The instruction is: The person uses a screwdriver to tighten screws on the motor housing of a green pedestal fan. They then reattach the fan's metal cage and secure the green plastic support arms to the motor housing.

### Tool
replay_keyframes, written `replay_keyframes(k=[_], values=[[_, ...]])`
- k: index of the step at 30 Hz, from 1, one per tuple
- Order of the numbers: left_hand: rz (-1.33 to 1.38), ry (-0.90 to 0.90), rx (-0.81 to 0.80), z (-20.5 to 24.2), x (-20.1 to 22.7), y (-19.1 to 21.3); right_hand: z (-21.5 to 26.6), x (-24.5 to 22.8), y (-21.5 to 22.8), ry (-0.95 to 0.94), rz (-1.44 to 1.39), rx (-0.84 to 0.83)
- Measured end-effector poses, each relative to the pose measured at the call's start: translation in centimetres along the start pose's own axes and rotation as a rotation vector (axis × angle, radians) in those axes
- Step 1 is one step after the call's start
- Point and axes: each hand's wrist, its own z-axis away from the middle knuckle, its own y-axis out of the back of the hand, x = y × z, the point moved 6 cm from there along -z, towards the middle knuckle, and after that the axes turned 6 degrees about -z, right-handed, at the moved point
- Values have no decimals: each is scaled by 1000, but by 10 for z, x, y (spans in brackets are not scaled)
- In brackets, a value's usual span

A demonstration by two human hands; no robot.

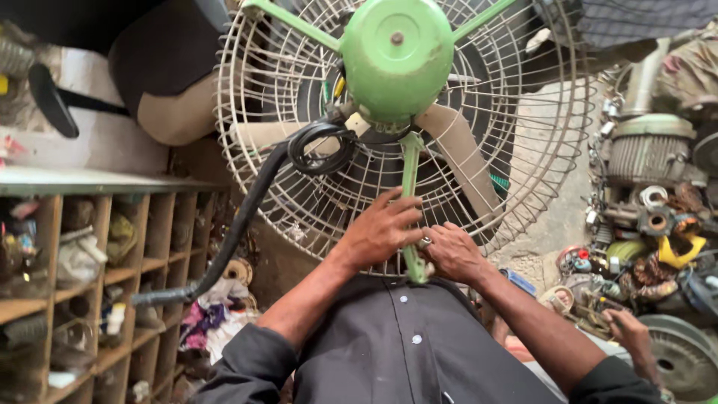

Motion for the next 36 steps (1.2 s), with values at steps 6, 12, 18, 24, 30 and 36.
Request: replay_keyframes(k=[6, 12, 18, 24, 30, 36], values=[[-112, -1, -207, 14, -1, -15, -12, -8, 9, -99, -6, -29], [23, -68, 96, 44, -8, -6, -17, -10, 13, -144, 21, -32], [217, 159, 104, 61, -22, -11, -17, -16, 15, -201, 46, -56], [294, 259, 16, 61, -38, 7, -19, -16, 14, -216, 54, -74], [306, 798, 9, 34, -76, 0, -19, -16, 9, -237, 38, -84], [540, 944, -44, 43, -97, -45, -19, -15, 9, -249, 47, -121]])
